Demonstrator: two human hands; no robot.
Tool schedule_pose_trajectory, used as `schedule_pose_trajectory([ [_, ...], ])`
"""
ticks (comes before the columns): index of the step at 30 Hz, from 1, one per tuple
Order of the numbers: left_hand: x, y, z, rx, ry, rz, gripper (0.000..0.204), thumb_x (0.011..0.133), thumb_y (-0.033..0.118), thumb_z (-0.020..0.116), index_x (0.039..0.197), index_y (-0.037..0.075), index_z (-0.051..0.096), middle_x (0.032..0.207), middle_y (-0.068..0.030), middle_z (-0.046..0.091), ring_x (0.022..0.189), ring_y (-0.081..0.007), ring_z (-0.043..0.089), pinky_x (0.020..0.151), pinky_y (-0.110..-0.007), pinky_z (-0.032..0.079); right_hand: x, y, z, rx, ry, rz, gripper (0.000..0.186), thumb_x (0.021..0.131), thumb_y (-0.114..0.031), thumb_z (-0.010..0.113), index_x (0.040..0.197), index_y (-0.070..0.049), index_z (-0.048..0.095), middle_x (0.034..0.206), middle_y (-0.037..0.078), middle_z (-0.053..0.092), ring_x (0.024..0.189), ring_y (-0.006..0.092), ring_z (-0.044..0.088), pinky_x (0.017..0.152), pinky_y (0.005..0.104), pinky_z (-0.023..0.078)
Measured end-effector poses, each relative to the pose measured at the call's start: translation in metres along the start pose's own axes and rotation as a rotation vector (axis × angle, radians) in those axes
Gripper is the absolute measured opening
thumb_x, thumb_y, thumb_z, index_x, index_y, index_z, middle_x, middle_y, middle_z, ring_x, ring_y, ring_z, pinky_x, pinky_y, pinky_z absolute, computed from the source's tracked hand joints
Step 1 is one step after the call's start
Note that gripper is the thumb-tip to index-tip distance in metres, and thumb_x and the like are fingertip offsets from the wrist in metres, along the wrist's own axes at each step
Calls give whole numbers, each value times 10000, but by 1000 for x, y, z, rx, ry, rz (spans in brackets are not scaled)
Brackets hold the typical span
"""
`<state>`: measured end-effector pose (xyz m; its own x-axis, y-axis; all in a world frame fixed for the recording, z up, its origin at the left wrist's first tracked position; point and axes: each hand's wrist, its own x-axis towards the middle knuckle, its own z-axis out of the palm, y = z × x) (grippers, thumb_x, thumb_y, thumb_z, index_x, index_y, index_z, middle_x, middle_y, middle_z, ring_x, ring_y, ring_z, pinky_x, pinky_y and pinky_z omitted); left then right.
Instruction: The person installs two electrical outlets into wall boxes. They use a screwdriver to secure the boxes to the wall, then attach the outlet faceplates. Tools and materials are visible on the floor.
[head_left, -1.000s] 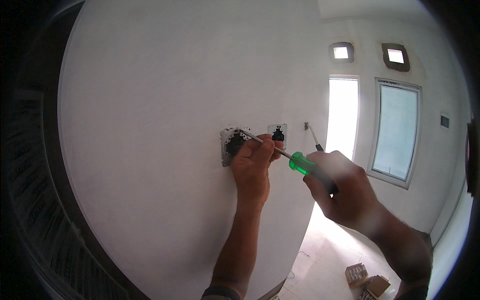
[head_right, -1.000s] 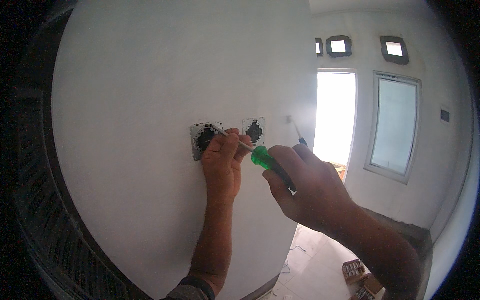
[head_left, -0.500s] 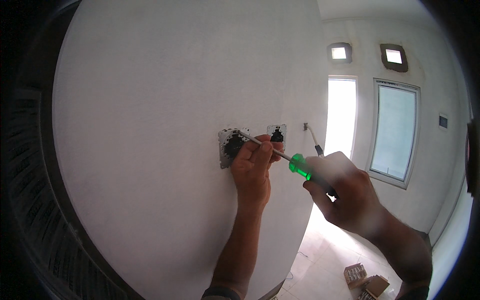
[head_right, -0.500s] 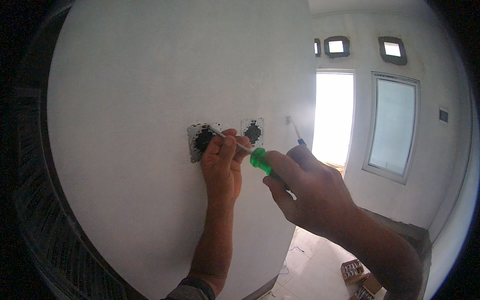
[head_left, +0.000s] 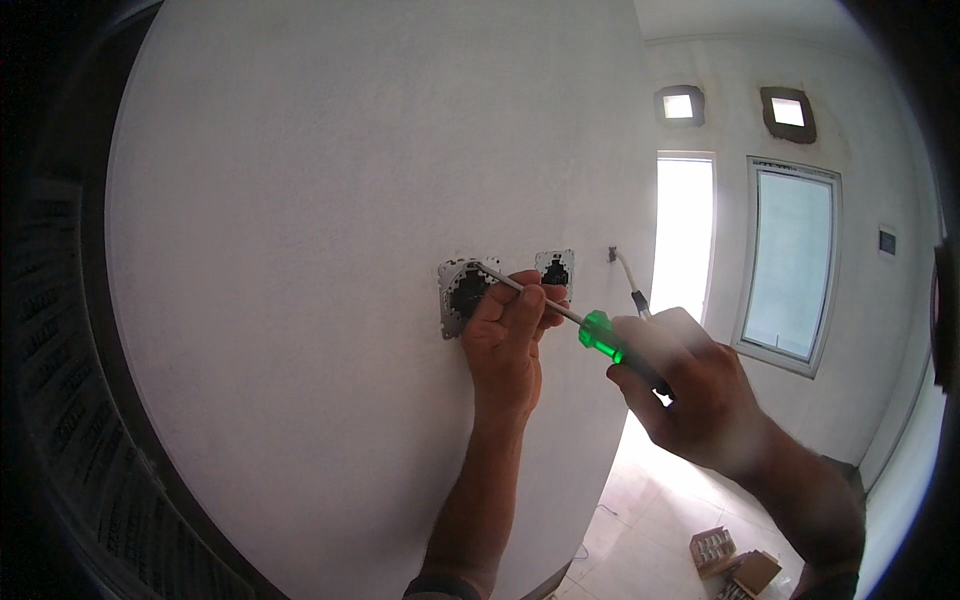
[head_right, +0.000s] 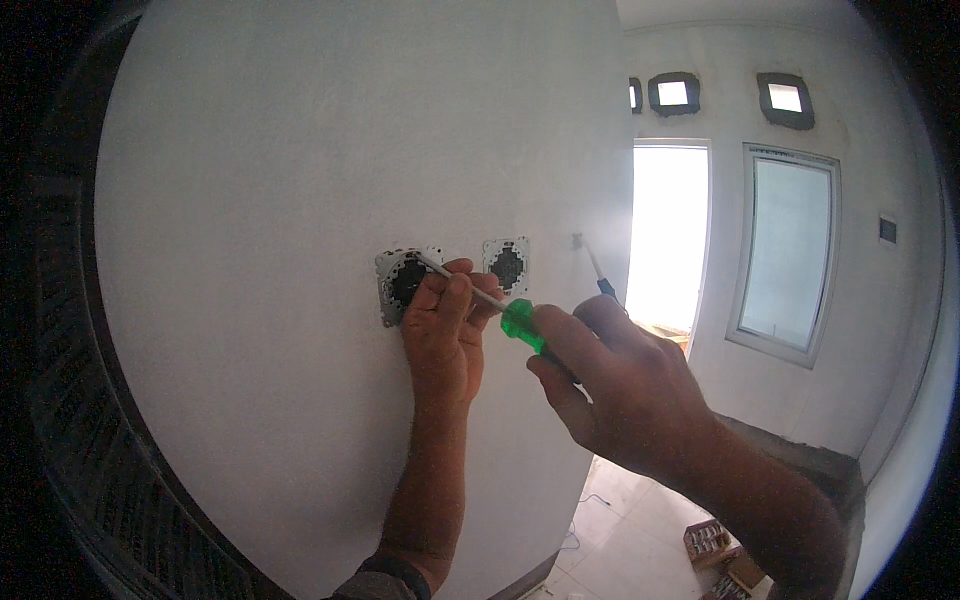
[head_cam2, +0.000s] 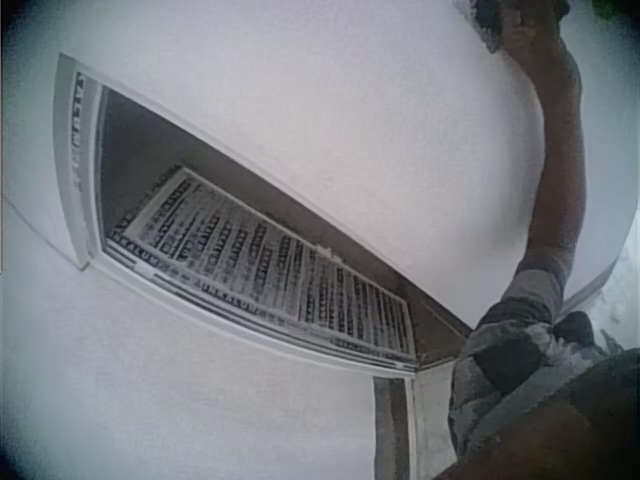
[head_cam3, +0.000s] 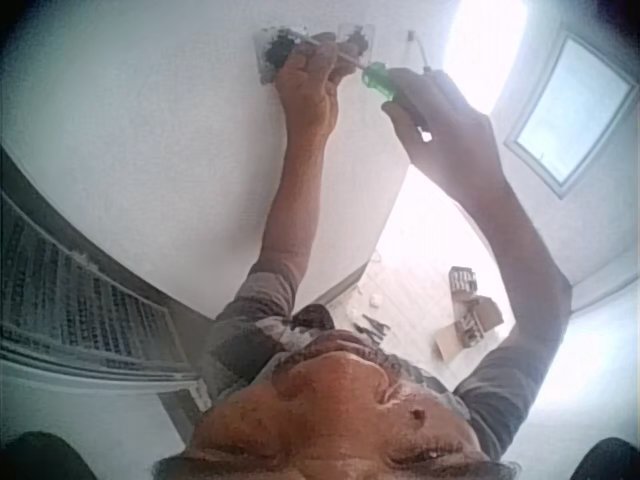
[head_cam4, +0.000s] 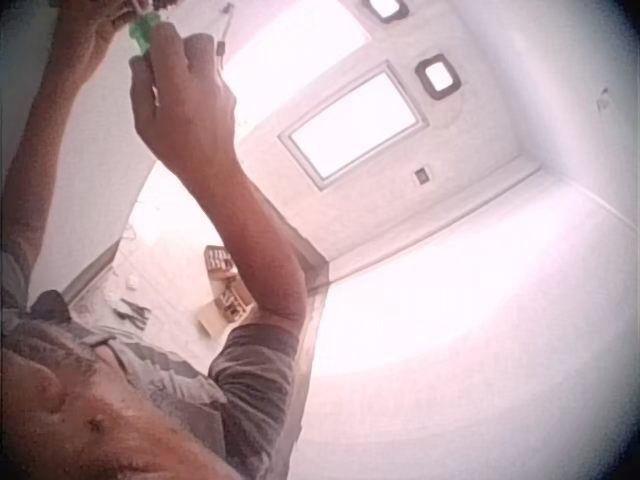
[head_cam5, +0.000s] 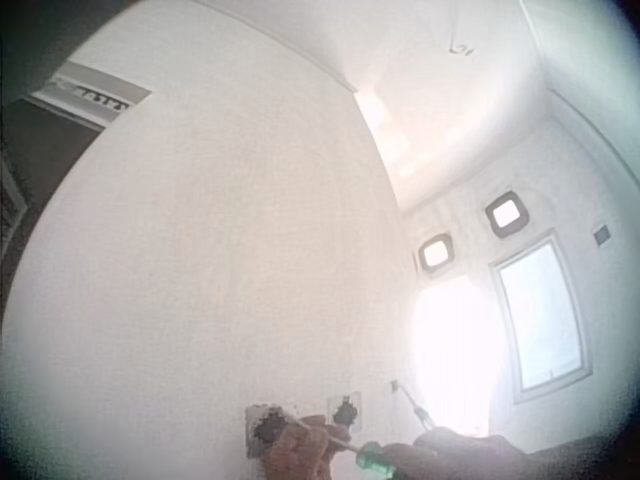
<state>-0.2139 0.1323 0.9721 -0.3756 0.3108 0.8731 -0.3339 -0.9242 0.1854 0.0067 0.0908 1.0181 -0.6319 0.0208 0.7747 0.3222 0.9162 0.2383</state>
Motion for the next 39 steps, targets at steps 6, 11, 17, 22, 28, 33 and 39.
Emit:
schedule_pose_trajectory([
  [6,1,5,0,-28,-4,-47,209,1023,136,643,1200,29,622,1067,-139,731,1022,-213,721,900,-375,609,9,0,-8,-233,90,-202,350,890,-111,766,1213,-66,639,967,123,629,706,162,616,520,304,509],
  [11,0,13,11,-113,24,-79,228,1031,158,635,1219,31,619,1093,-124,728,1030,-205,715,894,-368,594,21,9,-18,-523,158,-426,296,865,-107,751,1147,-73,668,1019,83,571,766,160,523,560,332,449],
  [17,2,11,14,-349,-41,-120,209,1057,164,592,1209,26,629,1083,-141,738,934,-193,741,842,-323,609,36,3,-37,-555,109,-542,244,882,-108,747,1114,-65,686,918,71,584,711,142,547,526,312,453],
  [22,3,7,10,-333,-22,-118,223,1064,176,580,1221,26,627,1091,-147,739,928,-187,743,811,-309,617,37,-4,-37,-305,-79,-218,236,907,-120,738,1128,-56,686,787,48,590,640,120,575,494,286,467],
  [28,5,6,11,-507,-114,-91,238,1073,165,548,1244,15,619,1129,-172,727,974,-216,744,866,-328,634,36,-5,-38,-628,5,-536,387,767,-138,840,1125,-85,701,985,114,624,740,156,603,580,286,497],
  [33,3,2,20,-681,-169,-87,289,1082,162,517,1309,-9,575,1186,-187,711,1078,-236,719,943,-347,624,40,-8,-41,-677,1,-616,334,801,-151,815,1108,-86,699,971,107,640,727,153,600,570,284,471],
  [39,12,-12,16,-758,-226,-2,253,1081,135,513,1283,0,583,1206,-187,700,1167,-251,681,1026,-368,584,63,-30,-51,167,-113,304,299,850,-136,775,1110,-22,680,821,90,680,566,152,610,479,277,443],
])
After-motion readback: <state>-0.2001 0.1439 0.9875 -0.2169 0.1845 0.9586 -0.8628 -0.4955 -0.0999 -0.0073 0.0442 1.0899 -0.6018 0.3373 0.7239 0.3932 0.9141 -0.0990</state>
